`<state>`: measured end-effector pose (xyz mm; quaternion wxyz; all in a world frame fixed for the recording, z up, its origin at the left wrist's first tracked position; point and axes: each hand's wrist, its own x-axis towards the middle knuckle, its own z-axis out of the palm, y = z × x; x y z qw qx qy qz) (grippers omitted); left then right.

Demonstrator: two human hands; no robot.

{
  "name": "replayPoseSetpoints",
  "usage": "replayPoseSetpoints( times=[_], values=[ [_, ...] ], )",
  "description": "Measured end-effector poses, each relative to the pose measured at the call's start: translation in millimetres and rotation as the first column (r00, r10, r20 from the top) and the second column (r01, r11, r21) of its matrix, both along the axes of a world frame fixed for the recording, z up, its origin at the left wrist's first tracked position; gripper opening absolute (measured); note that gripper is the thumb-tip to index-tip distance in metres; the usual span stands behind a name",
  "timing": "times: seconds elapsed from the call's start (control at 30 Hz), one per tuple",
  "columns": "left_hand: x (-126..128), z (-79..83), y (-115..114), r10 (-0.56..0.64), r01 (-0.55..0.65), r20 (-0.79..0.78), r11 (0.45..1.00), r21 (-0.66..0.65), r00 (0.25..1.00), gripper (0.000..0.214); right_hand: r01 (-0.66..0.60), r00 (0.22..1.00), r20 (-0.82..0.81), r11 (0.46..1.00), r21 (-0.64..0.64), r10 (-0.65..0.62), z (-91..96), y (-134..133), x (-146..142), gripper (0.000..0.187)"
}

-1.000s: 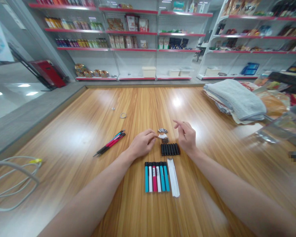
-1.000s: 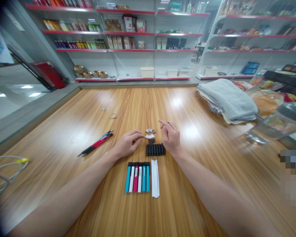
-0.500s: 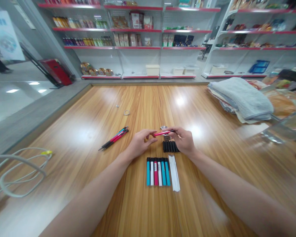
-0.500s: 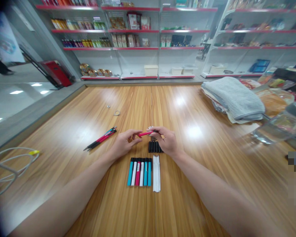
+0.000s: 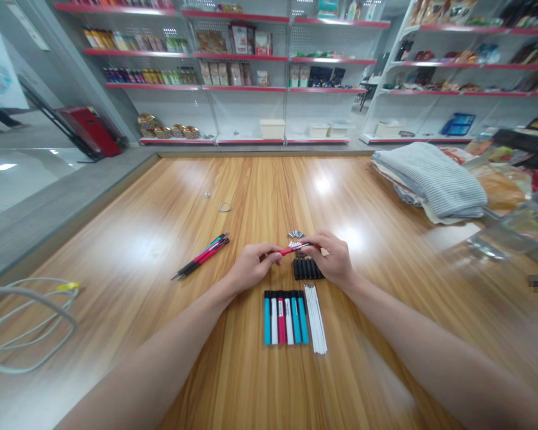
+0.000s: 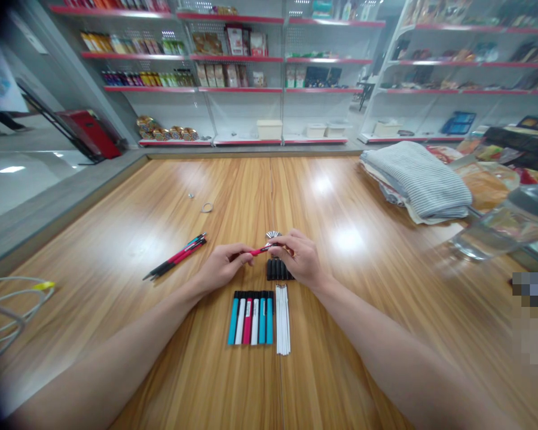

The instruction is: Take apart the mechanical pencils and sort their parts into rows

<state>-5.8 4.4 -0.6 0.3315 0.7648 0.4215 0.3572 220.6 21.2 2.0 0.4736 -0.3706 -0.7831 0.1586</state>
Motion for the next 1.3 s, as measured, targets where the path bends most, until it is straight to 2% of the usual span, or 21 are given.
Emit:
replayPoseSetpoints(
  times=[0.17,0.23,0.27,0.33,0.4,0.43,0.47,0.57,0.67,0.73,0.8,1.0,1.13,1.3],
  values=[
    [-7.6,3.9,6.2,0.003,0.040,0.233,0.982,-0.182,0.973,0.032,0.050,0.997,-0.054,0.998,-0.043,-0.052,2.4,0.3,0.1,0.025],
    [-13.7,9.9,11.2,0.007,0.053,0.235,0.967,-0.250,0.972,0.033,0.103,0.988,-0.107,0.992,-0.074,-0.111,3.0,1.7,0.7,0.030],
    [-17.6,14.8,13.3,0.003,0.041,0.160,0.961,-0.272,0.987,0.033,0.130,0.981,-0.130,0.987,-0.093,-0.141,3.0,2.7,1.2,0.032],
    [-27.1,28.1,15.0,0.005,-0.042,-0.156,0.971,-0.235,0.988,0.031,0.171,0.970,-0.151,0.977,-0.127,-0.189,2.2,4.8,2.3,0.035],
    [-37.5,43.3,12.6,0.142,-0.175,-0.468,0.984,-0.027,0.872,0.029,0.191,0.968,-0.138,0.970,-0.152,-0.212,0.4,6.6,3.4,0.035],
    [-42.5,50.1,10.2,0.183,-0.190,-0.565,0.981,0.047,0.804,0.029,0.192,0.969,-0.125,0.968,-0.159,-0.213,-0.7,7.3,3.8,0.035],
    [-46.9,55.7,7.5,0.170,-0.173,-0.635,0.983,0.057,0.754,0.030,0.192,0.970,-0.115,0.968,-0.164,-0.212,-1.7,7.9,4.1,0.035],
    [-54.3,62.4,1.0,0.035,-0.114,-0.748,0.992,-0.055,0.662,0.035,0.188,0.972,-0.106,0.967,-0.171,-0.208,-4.1,8.7,4.4,0.034],
    [-51.9,56.7,1.2,0.021,-0.077,-0.713,0.996,-0.047,0.701,0.019,0.198,0.969,-0.110,0.963,-0.181,-0.219,-4.8,8.9,4.6,0.034],
    [-46.9,51.5,3.0,0.018,-0.029,-0.652,1.000,-0.006,0.758,0.029,0.205,0.968,-0.109,0.961,-0.185,-0.228,-4.7,8.8,5.1,0.034],
    [-42.0,48.7,3.5,-0.012,0.017,-0.631,1.000,0.002,0.775,0.031,0.211,0.967,-0.103,0.960,-0.184,-0.232,-4.5,8.8,5.6,0.033],
    [-36.3,48.2,-3.7,-0.174,0.118,-0.643,0.985,-0.129,0.746,0.022,0.203,0.969,-0.102,0.960,-0.193,-0.226,-5.3,9.4,6.0,0.034],
    [-35.7,44.1,-4.7,-0.227,0.149,-0.617,0.973,-0.176,0.753,0.020,0.202,0.970,-0.095,0.958,-0.202,-0.224,-5.1,9.3,6.1,0.034],
    [-35.5,49.2,-7.4,-0.253,0.112,-0.620,0.960,-0.258,0.742,0.019,0.191,0.971,-0.102,0.959,-0.208,-0.215,-5.0,9.4,6.0,0.034]
  ],
)
